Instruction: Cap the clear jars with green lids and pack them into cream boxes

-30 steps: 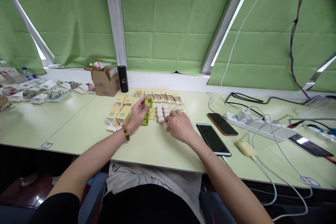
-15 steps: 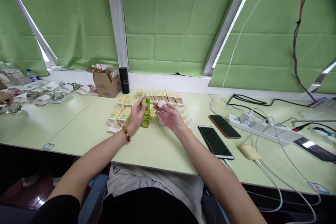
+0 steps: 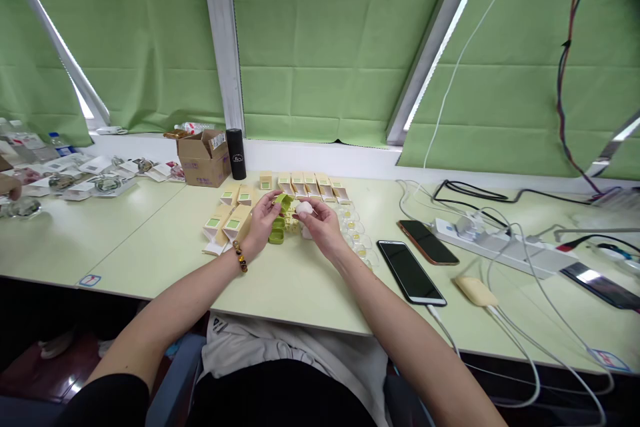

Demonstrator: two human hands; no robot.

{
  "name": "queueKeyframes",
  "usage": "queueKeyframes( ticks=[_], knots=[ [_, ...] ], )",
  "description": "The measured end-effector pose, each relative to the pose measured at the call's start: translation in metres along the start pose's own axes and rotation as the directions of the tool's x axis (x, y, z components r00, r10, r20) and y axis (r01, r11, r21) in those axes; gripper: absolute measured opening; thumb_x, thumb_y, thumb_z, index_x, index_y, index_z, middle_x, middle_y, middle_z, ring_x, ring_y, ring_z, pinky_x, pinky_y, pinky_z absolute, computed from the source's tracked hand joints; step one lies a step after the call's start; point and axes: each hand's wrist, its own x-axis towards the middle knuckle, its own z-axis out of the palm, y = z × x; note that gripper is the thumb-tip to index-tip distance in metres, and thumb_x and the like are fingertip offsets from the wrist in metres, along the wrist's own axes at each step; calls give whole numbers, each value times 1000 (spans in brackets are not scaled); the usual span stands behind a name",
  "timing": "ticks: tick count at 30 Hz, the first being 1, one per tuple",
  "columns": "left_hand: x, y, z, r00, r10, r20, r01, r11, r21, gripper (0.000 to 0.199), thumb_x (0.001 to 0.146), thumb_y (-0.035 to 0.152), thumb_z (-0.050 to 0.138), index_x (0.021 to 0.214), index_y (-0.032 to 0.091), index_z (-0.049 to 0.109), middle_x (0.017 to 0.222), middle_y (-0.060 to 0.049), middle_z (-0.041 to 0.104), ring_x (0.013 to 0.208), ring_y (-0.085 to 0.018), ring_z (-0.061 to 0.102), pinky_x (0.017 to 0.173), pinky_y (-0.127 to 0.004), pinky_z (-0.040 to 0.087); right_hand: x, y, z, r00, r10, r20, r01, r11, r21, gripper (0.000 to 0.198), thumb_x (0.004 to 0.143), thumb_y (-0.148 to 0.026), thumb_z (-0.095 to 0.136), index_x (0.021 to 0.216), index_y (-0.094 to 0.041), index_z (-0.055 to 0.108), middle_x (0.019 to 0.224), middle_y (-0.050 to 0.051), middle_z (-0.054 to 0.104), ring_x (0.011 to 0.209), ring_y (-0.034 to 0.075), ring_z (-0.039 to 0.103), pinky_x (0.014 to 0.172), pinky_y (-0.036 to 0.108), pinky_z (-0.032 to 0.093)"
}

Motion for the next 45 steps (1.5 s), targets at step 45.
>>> queueKeyframes(
  ticks=[45],
  knots=[
    [-16,19,15,972,54,230,-98,978,182,70,87,42,87,147,26,56,119,-10,73,102,-21,71,91,-34,58,-8,-1,5,971,-225,-76,189,927,-324,42,82,-49,86,115,-26,77,110,8,80,99,27,76,94,43,62]
  ],
)
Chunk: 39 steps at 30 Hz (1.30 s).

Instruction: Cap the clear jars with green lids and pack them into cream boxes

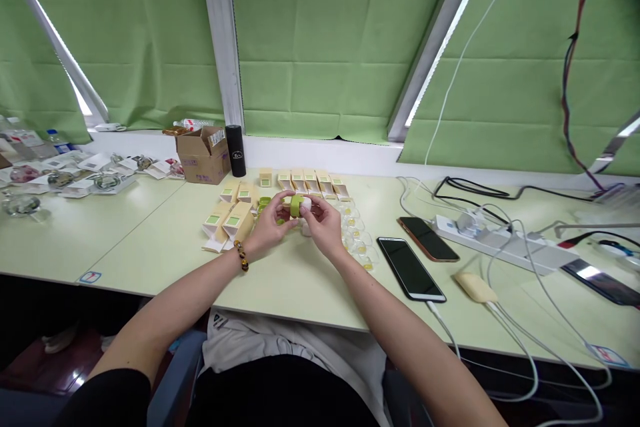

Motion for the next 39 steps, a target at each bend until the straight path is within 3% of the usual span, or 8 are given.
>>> queueKeyframes(
  ticks=[3,7,14,17,27,39],
  knots=[
    [1,-2,0,997,33,-69,-20,983,185,57,91,39,81,143,27,61,125,-9,71,102,-22,69,91,-35,57,3,-1,1,998,58,-6,-58,997,54,44,76,-53,90,108,-25,78,102,7,81,93,27,76,88,43,64],
    [4,-7,-4,984,125,-125,-66,917,393,49,92,41,80,138,26,68,130,-11,68,115,-26,65,101,-41,55,3,-5,0,994,110,17,-111,989,100,45,75,-60,89,101,-24,79,94,6,81,84,26,76,80,42,66],
    [6,-16,-3,991,111,-80,-106,992,65,53,95,47,76,141,23,66,144,-15,58,133,-28,62,111,-41,55,1,-11,-1,989,139,57,-146,979,142,45,74,-60,91,99,-24,80,94,5,81,77,24,75,78,42,68],
    [6,-16,-4,993,94,-66,-93,995,18,55,95,46,78,143,23,64,147,-15,59,133,-28,62,111,-40,55,1,-11,-2,987,148,65,-156,977,148,46,73,-59,92,100,-23,80,95,5,81,76,24,75,78,42,67],
    [4,-9,-7,989,131,-62,-118,978,171,47,97,43,74,140,24,68,146,-15,61,132,-28,62,97,-35,56,1,-13,-4,991,112,77,-119,988,95,41,75,-57,89,95,-23,82,77,2,75,63,18,65,62,34,55],
    [1,-7,-2,985,145,-92,-111,947,302,43,94,36,78,134,23,71,139,-13,70,118,-26,68,96,-37,56,1,-10,-2,990,120,76,-126,988,85,38,78,-56,86,92,-21,81,76,1,74,60,16,65,61,32,57]
  ],
)
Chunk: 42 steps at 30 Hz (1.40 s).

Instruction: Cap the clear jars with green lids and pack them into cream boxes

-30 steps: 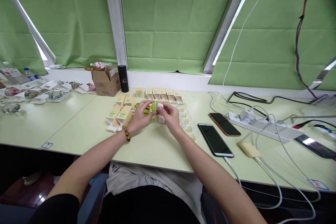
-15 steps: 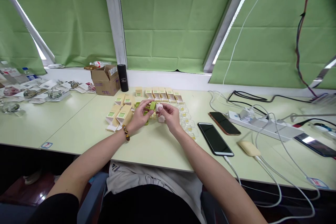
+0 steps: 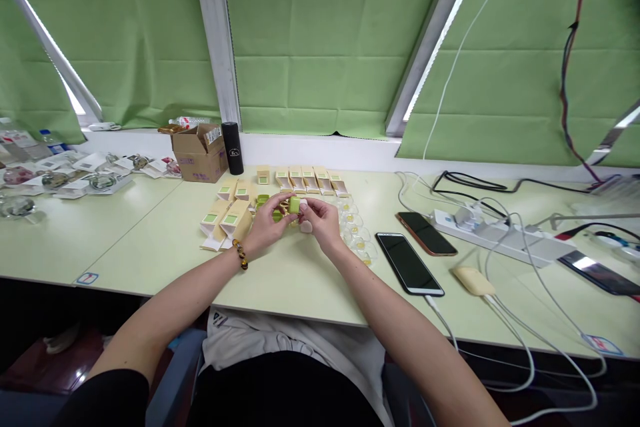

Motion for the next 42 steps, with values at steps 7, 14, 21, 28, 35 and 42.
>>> queueKeyframes(
  ticks=[7,14,21,28,35,42],
  knots=[
    [-5,3,2,996,90,-16,-84,975,207,52,93,34,79,142,23,64,139,-13,68,130,-29,64,109,-45,55,-1,7,2,999,30,-30,-31,999,-22,55,75,-66,85,99,-17,82,90,8,82,77,25,77,74,38,66],
    [-6,7,2,990,128,-50,-115,972,206,49,98,28,71,146,24,63,144,-14,64,138,-28,60,119,-47,49,-5,4,14,998,46,-36,-47,999,-23,59,70,-71,87,94,-17,82,87,6,82,78,27,79,75,41,68],
    [-1,3,3,999,-41,9,41,989,-139,53,94,50,77,135,18,69,137,-16,68,129,-29,65,110,-41,53,-5,2,2,979,-202,-25,183,929,-322,54,85,-63,80,115,-18,76,100,10,79,76,22,75,66,34,64],
    [3,0,3,969,-221,108,246,884,-398,49,84,60,84,94,15,67,80,-2,62,74,-14,58,70,-26,50,-7,8,-11,740,-571,355,627,395,-671,38,100,-32,67,136,-24,64,135,14,71,100,24,77,69,33,65],
    [1,0,4,970,-198,140,237,901,-363,47,89,59,79,98,16,65,83,0,57,73,-11,49,65,-23,43,-3,18,-11,692,-606,392,665,325,-672,31,106,-26,57,136,-24,64,128,14,72,112,25,75,76,34,69],
    [1,0,5,978,-167,124,202,905,-374,56,90,59,78,124,15,70,90,-5,67,78,-15,59,73,-28,51,-4,18,-12,696,-586,415,661,299,-688,36,107,-29,57,142,-24,62,130,16,69,104,25,75,74,35,69]
  ],
)
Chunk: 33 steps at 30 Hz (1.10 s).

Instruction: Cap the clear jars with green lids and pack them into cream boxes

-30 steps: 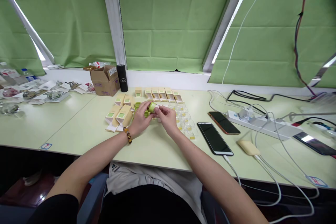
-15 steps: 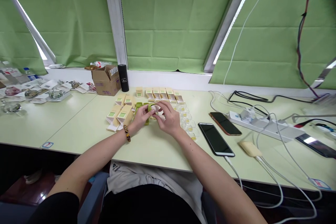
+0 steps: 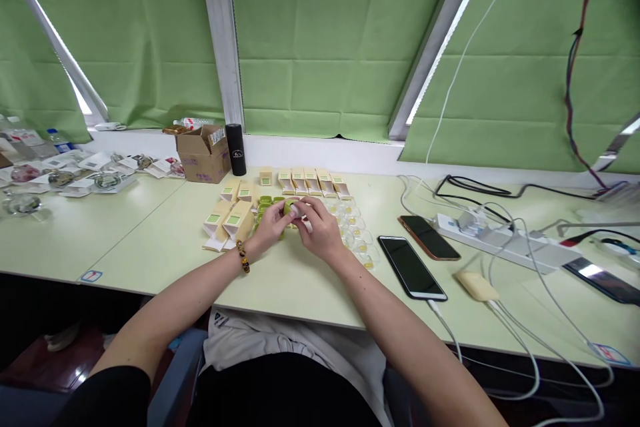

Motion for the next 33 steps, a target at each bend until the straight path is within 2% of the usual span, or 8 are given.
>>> queueKeyframes(
  ticks=[4,9,16,23,26,29,33],
  knots=[
    [-1,2,2,1000,8,0,-8,999,31,58,92,58,76,129,14,69,98,-8,71,90,-19,66,83,-31,56,0,0,0,1000,-9,-9,9,998,-65,31,108,-29,55,137,-22,64,122,15,71,102,24,75,72,32,67],
    [-1,1,5,997,42,-65,-37,996,82,56,92,58,74,126,14,70,117,-13,74,110,-23,68,98,-36,55,2,-2,0,999,-53,-11,52,993,-104,29,108,-24,53,133,-20,66,112,14,73,92,22,75,65,29,62],
    [-5,0,12,985,81,-149,-60,989,138,53,92,54,75,128,16,68,131,-16,71,117,-25,67,101,-37,55,3,-2,2,998,-58,13,59,993,-105,33,106,-23,50,136,-21,65,114,16,72,95,26,75,70,34,65],
    [-7,3,15,969,131,-210,-81,969,232,48,91,50,76,126,18,71,130,-15,72,116,-27,67,105,-41,55,2,-1,3,995,-102,-15,99,983,-152,34,107,-22,47,136,-20,65,114,17,73,99,26,75,66,32,65],
    [-10,6,18,961,169,-219,-109,959,261,45,94,47,72,129,18,70,130,-14,71,120,-28,66,109,-44,53,2,-2,4,989,-143,-38,135,978,-161,34,106,-20,46,136,-18,64,113,18,74,100,26,75,65,31,64],
    [-12,7,20,951,209,-229,-135,943,303,40,98,44,66,128,19,71,129,-14,72,123,-28,65,112,-45,51,2,-3,5,991,-134,-24,129,981,-142,35,106,-20,47,137,-19,63,114,18,74,99,26,76,66,32,65],
    [-12,4,17,959,181,-220,-118,954,274,41,100,49,64,127,19,69,135,-15,68,125,-28,65,112,-45,51,3,0,4,994,-110,-12,108,988,-113,36,106,-21,49,140,-20,61,117,18,73,101,27,76,69,33,66]
  ],
)
